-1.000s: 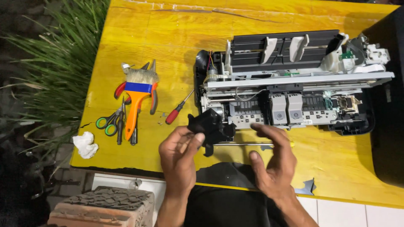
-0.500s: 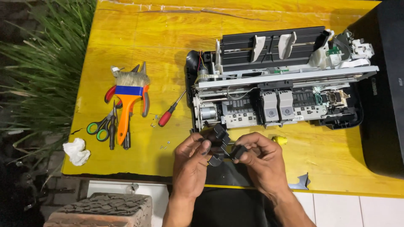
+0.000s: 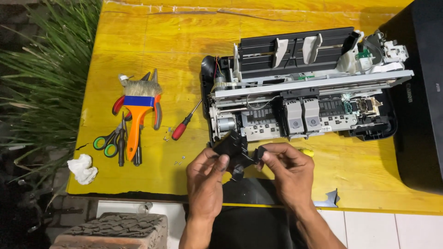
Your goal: The person cleans the interior of a disassembled printer using a brush, then removes a black plastic component, cleans it, and reinstalls it. They also use a screwdriver to adjust internal parts.
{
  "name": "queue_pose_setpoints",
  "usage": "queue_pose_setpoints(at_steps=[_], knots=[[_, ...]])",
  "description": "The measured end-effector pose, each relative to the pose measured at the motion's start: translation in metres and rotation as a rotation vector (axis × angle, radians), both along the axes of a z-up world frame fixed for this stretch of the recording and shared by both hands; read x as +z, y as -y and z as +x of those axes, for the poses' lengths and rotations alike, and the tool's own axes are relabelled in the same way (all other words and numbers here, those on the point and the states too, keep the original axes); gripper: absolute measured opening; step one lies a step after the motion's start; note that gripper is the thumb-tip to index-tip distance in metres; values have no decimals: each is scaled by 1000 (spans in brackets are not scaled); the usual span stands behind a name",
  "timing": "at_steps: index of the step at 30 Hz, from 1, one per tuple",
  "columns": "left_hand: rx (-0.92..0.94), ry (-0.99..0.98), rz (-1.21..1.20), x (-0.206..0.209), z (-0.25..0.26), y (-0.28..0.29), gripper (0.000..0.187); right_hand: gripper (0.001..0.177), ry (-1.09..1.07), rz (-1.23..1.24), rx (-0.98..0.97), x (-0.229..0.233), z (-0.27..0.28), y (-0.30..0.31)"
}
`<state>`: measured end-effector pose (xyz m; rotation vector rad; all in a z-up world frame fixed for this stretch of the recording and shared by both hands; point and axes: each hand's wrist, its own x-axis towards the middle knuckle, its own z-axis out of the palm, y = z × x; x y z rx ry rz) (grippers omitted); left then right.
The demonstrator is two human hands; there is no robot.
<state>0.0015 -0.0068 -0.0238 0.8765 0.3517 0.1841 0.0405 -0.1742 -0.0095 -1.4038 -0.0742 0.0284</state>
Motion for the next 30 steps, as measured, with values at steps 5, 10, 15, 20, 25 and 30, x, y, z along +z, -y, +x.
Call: queue_pose_setpoints(at_steps=[5,10,15,20,25,30], knots=[[-39,67,162,11,-4,4,21,11,136,-350,-52,3,6,4],[66,47,216,1,-2,-4,20,19,125,-346,43,2,8,5],[159,-71,52,-5,-3,-20,32,16,19,-286,-95,-1,10,5],[223,-36,-30,-12,-6,-38,21,17,242,-588,-37,-7,14,-3],[281,116,-179,-9,-17,-56,36,12,585,-714,246,13,24,-46],[224,133,-513,-19,-24,-72,48,18,702,-711,425,23,36,-90]])
